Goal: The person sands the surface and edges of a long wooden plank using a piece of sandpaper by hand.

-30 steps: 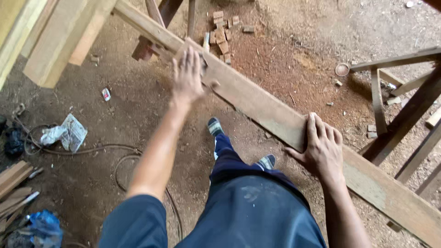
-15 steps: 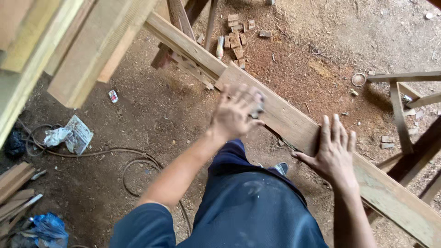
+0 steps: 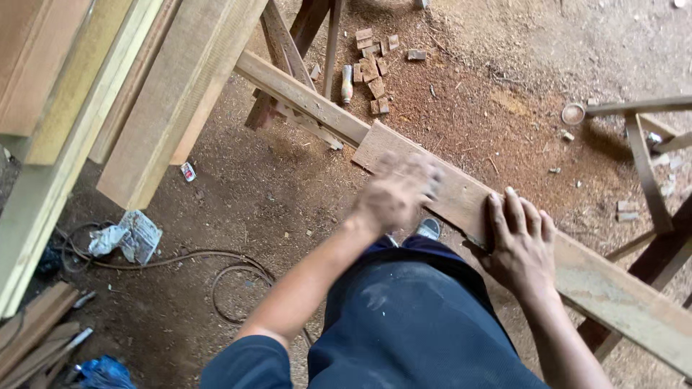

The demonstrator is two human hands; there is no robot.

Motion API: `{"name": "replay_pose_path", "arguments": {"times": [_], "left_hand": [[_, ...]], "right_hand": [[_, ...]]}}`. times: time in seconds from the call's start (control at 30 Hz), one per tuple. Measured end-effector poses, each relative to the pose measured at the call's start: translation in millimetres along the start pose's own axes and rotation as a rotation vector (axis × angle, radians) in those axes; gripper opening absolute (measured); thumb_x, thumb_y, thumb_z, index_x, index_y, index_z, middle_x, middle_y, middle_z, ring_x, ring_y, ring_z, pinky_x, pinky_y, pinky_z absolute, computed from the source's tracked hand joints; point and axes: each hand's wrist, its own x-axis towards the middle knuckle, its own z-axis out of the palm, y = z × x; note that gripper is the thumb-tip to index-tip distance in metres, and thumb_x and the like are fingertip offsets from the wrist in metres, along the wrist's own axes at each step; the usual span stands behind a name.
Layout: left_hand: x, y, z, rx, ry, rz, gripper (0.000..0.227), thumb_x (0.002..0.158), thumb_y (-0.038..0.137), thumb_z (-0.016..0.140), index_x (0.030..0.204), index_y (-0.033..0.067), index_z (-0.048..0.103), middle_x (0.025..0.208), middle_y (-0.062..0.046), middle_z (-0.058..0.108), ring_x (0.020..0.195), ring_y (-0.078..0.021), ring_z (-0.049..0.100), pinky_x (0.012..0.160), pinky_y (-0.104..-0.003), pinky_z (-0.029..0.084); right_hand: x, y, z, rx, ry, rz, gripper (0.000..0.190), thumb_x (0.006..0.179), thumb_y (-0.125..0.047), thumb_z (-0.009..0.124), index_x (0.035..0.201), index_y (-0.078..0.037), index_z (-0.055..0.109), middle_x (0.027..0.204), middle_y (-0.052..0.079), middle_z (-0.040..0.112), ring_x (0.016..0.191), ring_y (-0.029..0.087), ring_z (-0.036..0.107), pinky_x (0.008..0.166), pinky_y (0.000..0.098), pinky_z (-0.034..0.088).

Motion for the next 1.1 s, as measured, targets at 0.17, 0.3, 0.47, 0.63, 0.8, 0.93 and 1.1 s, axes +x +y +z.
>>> {"name": "replay_pose_path", "arguments": {"times": [0.17, 0.3, 0.47, 0.63, 0.8, 0.93, 1.1], "left_hand": [[-3.4, -44.6, -14.9, 0.421, 0.350, -0.203, 0.030, 0.108, 0.022, 0.051, 0.105, 0.0055, 0.076, 0.115, -0.015, 0.075, 0.112, -0.0274, 0.071, 0.105, -0.054, 0.052], [9.9, -19.7, 6.0, -0.003, 0.092, -0.371, 0.042, 0.115, 0.022, 0.041, 0.100, 0.0019, 0.075, 0.101, -0.016, 0.076, 0.085, -0.0251, 0.075, 0.070, -0.037, 0.064], [4.7, -16.7, -1.4, 0.163, 0.070, -0.161, 0.045, 0.116, 0.029, 0.041, 0.106, 0.0002, 0.074, 0.091, -0.017, 0.074, 0.076, -0.0270, 0.071, 0.073, -0.040, 0.064], [0.9, -65.4, -5.0, 0.320, 0.291, -0.221, 0.034, 0.112, 0.017, 0.042, 0.111, 0.0000, 0.071, 0.108, -0.019, 0.075, 0.096, -0.0287, 0.073, 0.087, -0.043, 0.061], [-6.3, -50.9, 17.4, 0.135, 0.373, -0.233, 0.018, 0.109, 0.017, 0.058, 0.110, 0.0024, 0.069, 0.113, -0.020, 0.075, 0.109, -0.0348, 0.075, 0.102, -0.043, 0.061], [7.6, -38.0, 8.8, 0.035, 0.304, -0.232, 0.040, 0.087, 0.024, 0.073, 0.115, -0.0041, 0.069, 0.110, -0.024, 0.073, 0.100, -0.0398, 0.073, 0.096, -0.045, 0.059], [10.7, -40.1, 4.6, 0.270, 0.287, -0.252, 0.025, 0.094, 0.022, 0.068, 0.108, 0.0015, 0.071, 0.123, -0.025, 0.071, 0.106, -0.0359, 0.072, 0.098, -0.040, 0.058]], "right_hand": [[5.8, 2.1, 2.6, 0.047, 0.008, -0.059, 0.106, 0.071, -0.062, 0.071, 0.155, -0.007, 0.037, 0.157, 0.022, 0.039, 0.140, 0.037, 0.039, 0.117, 0.0510, 0.028], [8.9, 0.8, -1.0, 0.072, -0.002, -0.056, 0.109, 0.066, -0.057, 0.074, 0.156, -0.008, 0.036, 0.157, 0.021, 0.038, 0.138, 0.038, 0.041, 0.115, 0.0508, 0.029], [8.4, -0.3, -4.0, 0.098, -0.021, -0.059, 0.108, 0.069, -0.057, 0.075, 0.156, -0.008, 0.035, 0.157, 0.021, 0.038, 0.137, 0.038, 0.041, 0.113, 0.0516, 0.031], [11.4, 2.5, -9.2, 0.112, -0.048, -0.048, 0.106, 0.070, -0.058, 0.074, 0.156, -0.009, 0.034, 0.156, 0.020, 0.036, 0.136, 0.038, 0.040, 0.112, 0.0519, 0.031], [14.8, 3.5, -8.9, 0.110, -0.057, -0.058, 0.106, 0.072, -0.060, 0.072, 0.156, -0.008, 0.033, 0.156, 0.021, 0.036, 0.136, 0.038, 0.040, 0.111, 0.0529, 0.031], [12.1, 5.9, -5.1, 0.069, -0.075, -0.060, 0.103, 0.073, -0.060, 0.071, 0.155, -0.010, 0.035, 0.156, 0.020, 0.036, 0.138, 0.037, 0.040, 0.112, 0.0522, 0.031], [14.1, 6.8, -5.2, 0.101, -0.060, -0.064, 0.104, 0.072, -0.060, 0.072, 0.155, -0.009, 0.037, 0.156, 0.022, 0.037, 0.137, 0.039, 0.040, 0.112, 0.0534, 0.031]]}}
